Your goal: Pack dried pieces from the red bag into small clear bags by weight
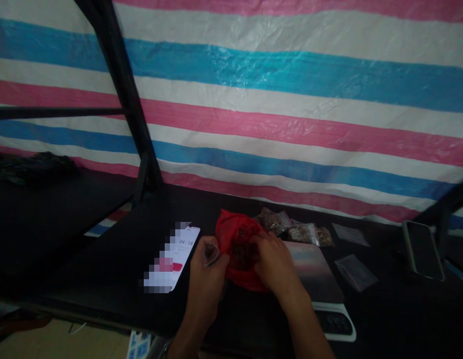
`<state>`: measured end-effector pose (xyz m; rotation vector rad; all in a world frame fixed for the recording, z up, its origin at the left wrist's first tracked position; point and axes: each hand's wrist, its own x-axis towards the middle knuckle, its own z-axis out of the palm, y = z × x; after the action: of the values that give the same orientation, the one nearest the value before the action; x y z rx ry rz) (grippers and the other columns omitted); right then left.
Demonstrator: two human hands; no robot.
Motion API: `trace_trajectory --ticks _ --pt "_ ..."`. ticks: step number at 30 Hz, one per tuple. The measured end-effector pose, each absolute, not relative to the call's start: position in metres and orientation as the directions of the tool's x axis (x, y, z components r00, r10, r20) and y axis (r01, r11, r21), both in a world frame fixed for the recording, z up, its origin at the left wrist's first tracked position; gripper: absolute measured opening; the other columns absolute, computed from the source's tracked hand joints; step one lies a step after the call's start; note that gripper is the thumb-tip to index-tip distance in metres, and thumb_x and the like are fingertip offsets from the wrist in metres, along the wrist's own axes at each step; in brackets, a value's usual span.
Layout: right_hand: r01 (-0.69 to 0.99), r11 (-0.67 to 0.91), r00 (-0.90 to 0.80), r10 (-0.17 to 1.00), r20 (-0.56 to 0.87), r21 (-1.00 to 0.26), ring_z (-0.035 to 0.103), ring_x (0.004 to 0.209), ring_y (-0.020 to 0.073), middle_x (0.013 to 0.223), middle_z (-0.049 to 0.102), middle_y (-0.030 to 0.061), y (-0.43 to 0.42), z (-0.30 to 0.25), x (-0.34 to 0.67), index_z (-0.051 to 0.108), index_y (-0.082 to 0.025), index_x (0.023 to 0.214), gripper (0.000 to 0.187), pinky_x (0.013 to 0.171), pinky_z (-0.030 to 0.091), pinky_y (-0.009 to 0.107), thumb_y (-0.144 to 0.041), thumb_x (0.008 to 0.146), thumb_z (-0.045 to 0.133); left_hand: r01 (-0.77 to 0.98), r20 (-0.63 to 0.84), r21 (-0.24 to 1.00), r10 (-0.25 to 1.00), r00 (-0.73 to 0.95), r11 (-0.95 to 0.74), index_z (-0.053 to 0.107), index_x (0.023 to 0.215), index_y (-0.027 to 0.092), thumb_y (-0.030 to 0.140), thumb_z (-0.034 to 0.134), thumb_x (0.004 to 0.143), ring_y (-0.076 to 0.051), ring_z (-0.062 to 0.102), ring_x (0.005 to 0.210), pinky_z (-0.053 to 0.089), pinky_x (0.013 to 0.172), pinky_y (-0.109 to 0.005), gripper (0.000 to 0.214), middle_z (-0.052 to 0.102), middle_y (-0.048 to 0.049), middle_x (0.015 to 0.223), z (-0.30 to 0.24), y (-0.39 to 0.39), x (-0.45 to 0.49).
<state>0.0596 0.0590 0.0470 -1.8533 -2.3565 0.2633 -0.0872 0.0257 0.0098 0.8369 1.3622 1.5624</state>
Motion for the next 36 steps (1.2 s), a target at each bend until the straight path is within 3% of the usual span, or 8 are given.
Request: trace_trajectory --ticks 9,14,20,24,28,31,36 --pt "0.905 0.259 -0.269 0.963 0.019 -0.339 0.065 0.121 0.0305 0.120 0.078 0.0112 0.054 0.044 0.057 0.080 -0.018 0.112 0.050 0.104 0.048 0.040 0.004 0.072 0.060 -0.511 -0.221 0.859 0.925 -0.309 0.034 0.054 0.075 0.023 0.016 0.066 0.052 -0.009 0.053 0.057 0.043 0.053 -0.019 0.027 0.056 0.0083 0.067 0.020 0.028 -0.083" --pt "0.809 0.198 -0.237 0.972 0.002 -0.553 0.072 0.114 0.0285 0.116 0.081 0.0098 0.056 0.032 0.061 0.081 -0.021 0.117 0.046 0.101 0.052 0.037 -0.003 0.077 0.067 -0.554 -0.262 0.832 0.901 -0.345 0.030 0.056 0.074 0.022 0.016 0.067 0.049 -0.007 0.049 0.052 0.039 0.047 -0.018 0.029 0.055 0.0100 0.063 0.026 0.029 -0.087" --pt "0.540 0.137 -0.260 0.966 -0.010 -0.831 0.077 0.108 0.0225 0.112 0.084 0.0050 0.060 0.021 0.065 0.079 -0.021 0.119 0.045 0.099 0.055 0.033 -0.002 0.081 0.065 -0.534 -0.227 0.846 0.910 -0.347 0.007 0.050 0.073 0.023 0.016 0.069 0.051 -0.007 0.044 0.052 0.036 0.046 -0.018 0.030 0.048 0.0111 0.062 0.019 0.032 -0.095" --pt "0.378 0.146 -0.279 0.960 0.038 -0.914 0.075 0.110 0.0222 0.114 0.082 0.0048 0.060 0.030 0.065 0.079 -0.020 0.118 0.042 0.104 0.054 0.036 -0.002 0.082 0.065 -0.256 -0.012 0.962 0.925 -0.380 -0.093 0.056 0.082 0.023 0.020 0.070 0.060 -0.012 0.057 0.067 0.047 0.061 -0.023 0.026 0.058 0.0071 0.073 0.010 0.035 -0.099" --pt "0.417 0.290 -0.232 0.950 0.208 -0.862 0.069 0.118 0.0232 0.121 0.077 0.0050 0.053 0.049 0.066 0.079 -0.023 0.121 0.044 0.112 0.048 0.040 -0.003 0.084 0.065 0.052 0.232 0.972 0.924 -0.303 -0.227 0.059 0.095 0.023 0.026 0.070 0.075 -0.017 0.063 0.078 0.051 0.071 -0.029 0.023 0.063 0.0030 0.084 0.004 0.036 -0.100" --pt "0.510 0.404 -0.273 0.913 0.303 -0.759 0.064 0.121 0.0238 0.124 0.072 0.0053 0.043 0.060 0.061 0.076 -0.026 0.129 0.051 0.114 0.046 0.044 -0.002 0.087 0.061 0.142 0.209 0.973 0.953 -0.221 -0.181 0.059 0.101 0.024 0.033 0.067 0.086 -0.017 0.062 0.072 0.049 0.067 -0.029 0.019 0.064 0.0036 0.081 0.002 0.034 -0.099" --pt "0.688 0.493 -0.395 0.870 0.296 -0.532 0.060 0.121 0.0290 0.128 0.068 0.0069 0.027 0.071 0.045 0.075 -0.030 0.131 0.059 0.111 0.049 0.051 0.003 0.087 0.054 0.161 0.146 0.979 0.980 -0.135 -0.124 0.062 0.106 0.025 0.029 0.065 0.089 -0.020 0.071 0.082 0.053 0.073 -0.030 0.018 0.074 0.0007 0.092 0.000 0.030 -0.098"
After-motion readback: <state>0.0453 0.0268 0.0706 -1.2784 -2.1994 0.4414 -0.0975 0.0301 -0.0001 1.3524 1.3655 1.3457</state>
